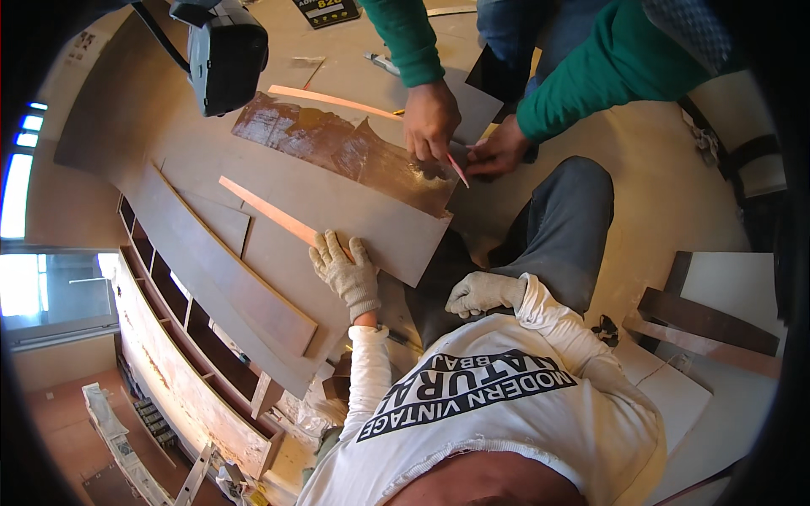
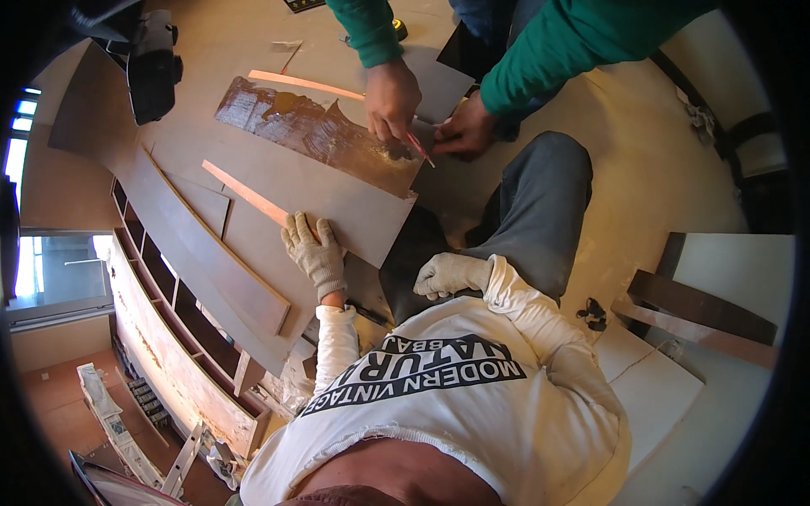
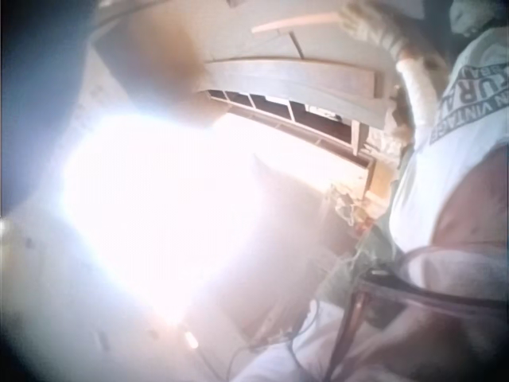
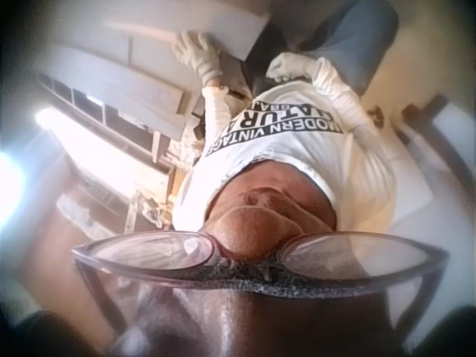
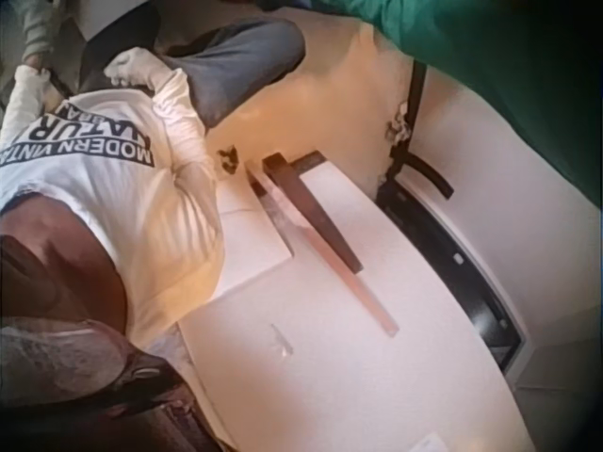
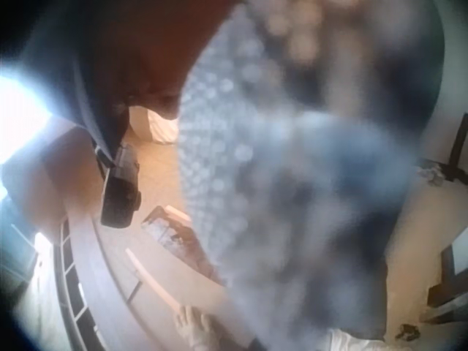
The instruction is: The person measures a wooden panel using a tape measure, cuts a strip of veneer with a utility knife, and then works with an assistant to apply liquid adhesive and spread it across the surface of the panel using a plastic spreader.
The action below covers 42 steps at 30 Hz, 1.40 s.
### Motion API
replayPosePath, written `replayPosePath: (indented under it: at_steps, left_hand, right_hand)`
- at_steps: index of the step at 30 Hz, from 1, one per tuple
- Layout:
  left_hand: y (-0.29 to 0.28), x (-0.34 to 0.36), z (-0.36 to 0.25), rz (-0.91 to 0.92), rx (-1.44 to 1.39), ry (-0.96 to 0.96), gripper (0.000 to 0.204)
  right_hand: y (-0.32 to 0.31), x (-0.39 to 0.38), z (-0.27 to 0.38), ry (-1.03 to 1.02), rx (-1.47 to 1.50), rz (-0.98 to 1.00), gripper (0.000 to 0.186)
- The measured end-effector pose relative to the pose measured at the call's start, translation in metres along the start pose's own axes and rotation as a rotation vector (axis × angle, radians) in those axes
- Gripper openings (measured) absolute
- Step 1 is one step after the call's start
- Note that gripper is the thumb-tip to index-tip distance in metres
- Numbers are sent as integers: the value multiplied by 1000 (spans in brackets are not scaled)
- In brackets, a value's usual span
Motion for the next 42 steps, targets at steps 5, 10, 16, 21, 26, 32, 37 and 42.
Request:
replayPosePath:
  at_steps: [5, 10, 16, 21, 26, 32, 37, 42]
  left_hand:
    - [-1, 1, 1, -3, 11, -7, 57]
    - [0, 1, 2, -8, 14, 2, 57]
    - [1, 0, 0, -6, 7, -4, 58]
    - [-1, -3, 5, -10, 0, -16, 57]
    - [-5, 2, 2, 18, -8, -12, 54]
    - [-19, 82, 28, -164, 27, 12, 34]
    - [-24, 243, 84, -329, 3, -42, 39]
    - [33, 338, 94, 64, 53, -54, 54]
  right_hand:
    - [0, -1, 4, -3, -8, 3, 23]
    - [0, 2, -3, -3, 21, 5, 23]
    - [0, 2, -4, 1, 30, -2, 23]
    - [0, 0, -1, 29, 41, 7, 25]
    - [2, 4, -8, 22, 49, 3, 29]
    - [3, 1, 0, 27, 69, 25, 33]
    - [6, 1, 0, 55, 64, 34, 30]
    - [0, 2, 1, 55, 112, 29, 26]
Point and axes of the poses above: each hand's wrist, its own x-axis towards the middle knuckle, its own y-axis out of the palm, z = x × y, the point moved 10 cm from there along x, towards the middle knuckle, and after that the axes turned 6 degrees about -y, right-handed, at the moved point
